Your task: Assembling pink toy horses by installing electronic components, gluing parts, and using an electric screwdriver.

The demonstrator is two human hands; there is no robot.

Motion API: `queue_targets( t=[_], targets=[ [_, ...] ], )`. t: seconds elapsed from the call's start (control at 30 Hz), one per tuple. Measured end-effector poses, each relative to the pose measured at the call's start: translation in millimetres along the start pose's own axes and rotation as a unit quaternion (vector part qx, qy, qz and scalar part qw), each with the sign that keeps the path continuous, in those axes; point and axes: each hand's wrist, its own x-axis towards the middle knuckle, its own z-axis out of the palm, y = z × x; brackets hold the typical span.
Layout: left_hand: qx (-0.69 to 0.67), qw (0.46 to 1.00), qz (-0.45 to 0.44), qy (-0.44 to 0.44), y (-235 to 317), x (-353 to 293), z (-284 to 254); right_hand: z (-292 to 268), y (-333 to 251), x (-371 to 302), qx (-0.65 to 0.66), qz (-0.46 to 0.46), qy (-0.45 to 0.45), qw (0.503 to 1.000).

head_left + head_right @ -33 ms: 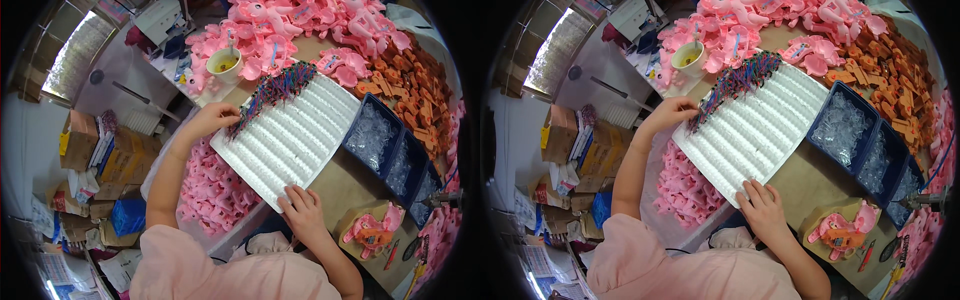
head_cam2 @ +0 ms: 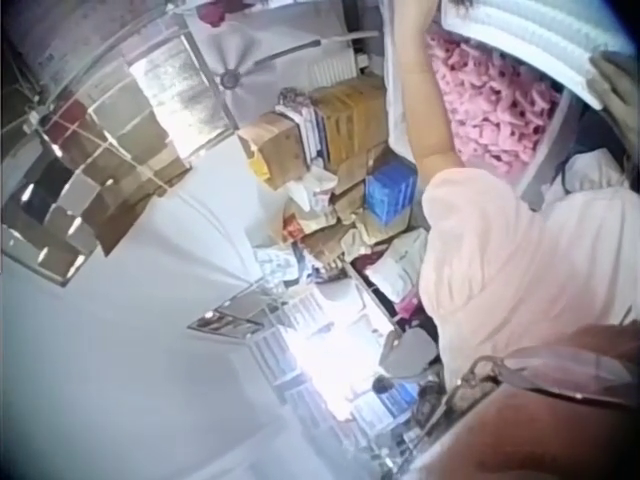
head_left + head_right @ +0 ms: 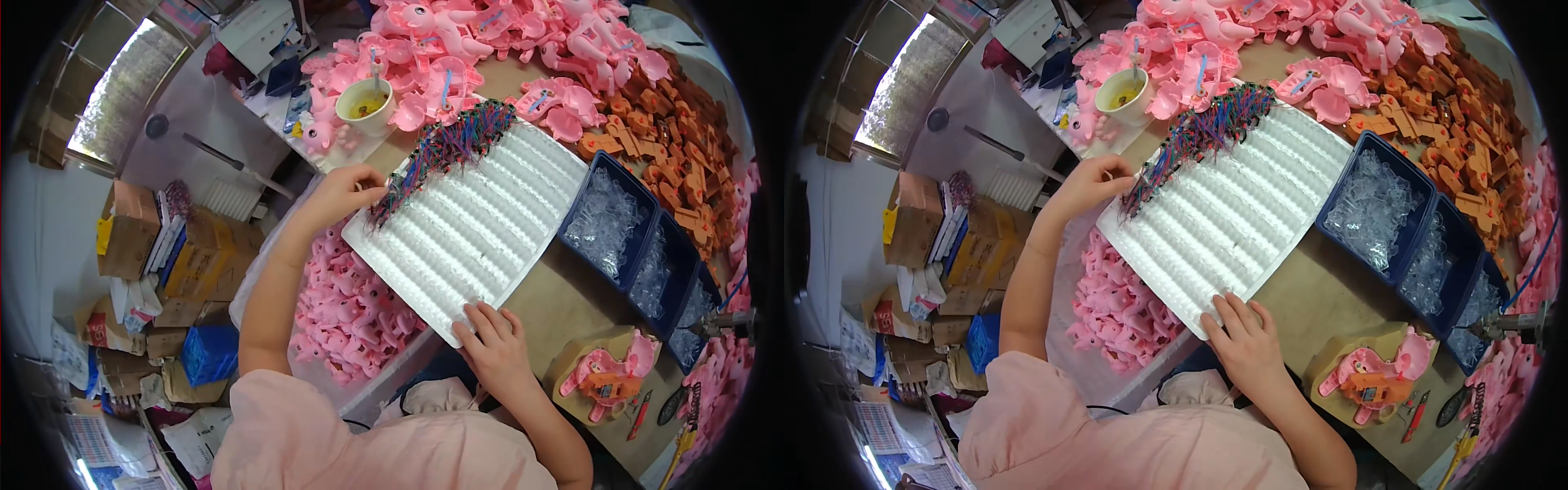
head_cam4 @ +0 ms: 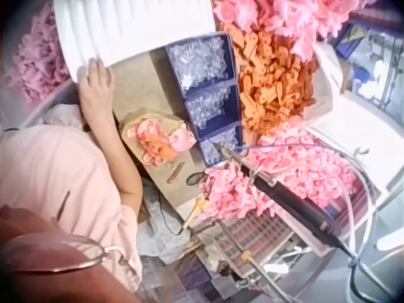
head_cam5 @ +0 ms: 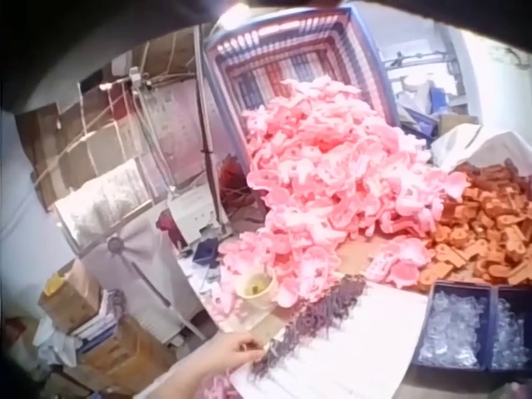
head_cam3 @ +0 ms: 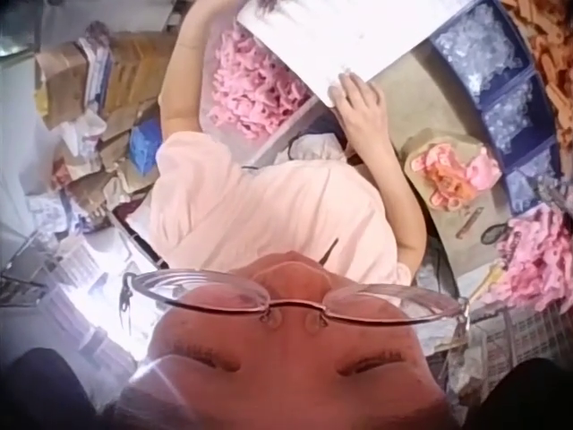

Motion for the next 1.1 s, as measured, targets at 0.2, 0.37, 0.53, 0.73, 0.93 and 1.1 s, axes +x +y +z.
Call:
queue_targets(
  t=[0.2,0.37,0.53,0.73,0.93,1.1],
  targets=[
    [-0.154,0.984,0.016,0.092,-2,3,7,-1,-1,4,0.005,0.01,-0.01,1.0],
    [0.084,0.986,-0.081,0.119,16,-23,-4,-2,0,3,0.004,0.0,-0.003,1.0],
    [-0.142,0.956,-0.024,0.255,63,-61,23,4,2,1,-0.009,0.007,-0.031,0.999],
    [-0.426,0.888,0.121,0.12,140,-79,65,-29,-8,-7,0.063,0.04,0.043,0.996],
    [-0.477,0.867,-0.117,-0.084,123,-14,132,-67,-2,-52,0.135,0.114,0.032,0.984],
    [-0.591,0.782,-0.096,-0.174,155,-26,177,-128,-12,-86,0.233,0.202,0.134,0.942]
  ],
)
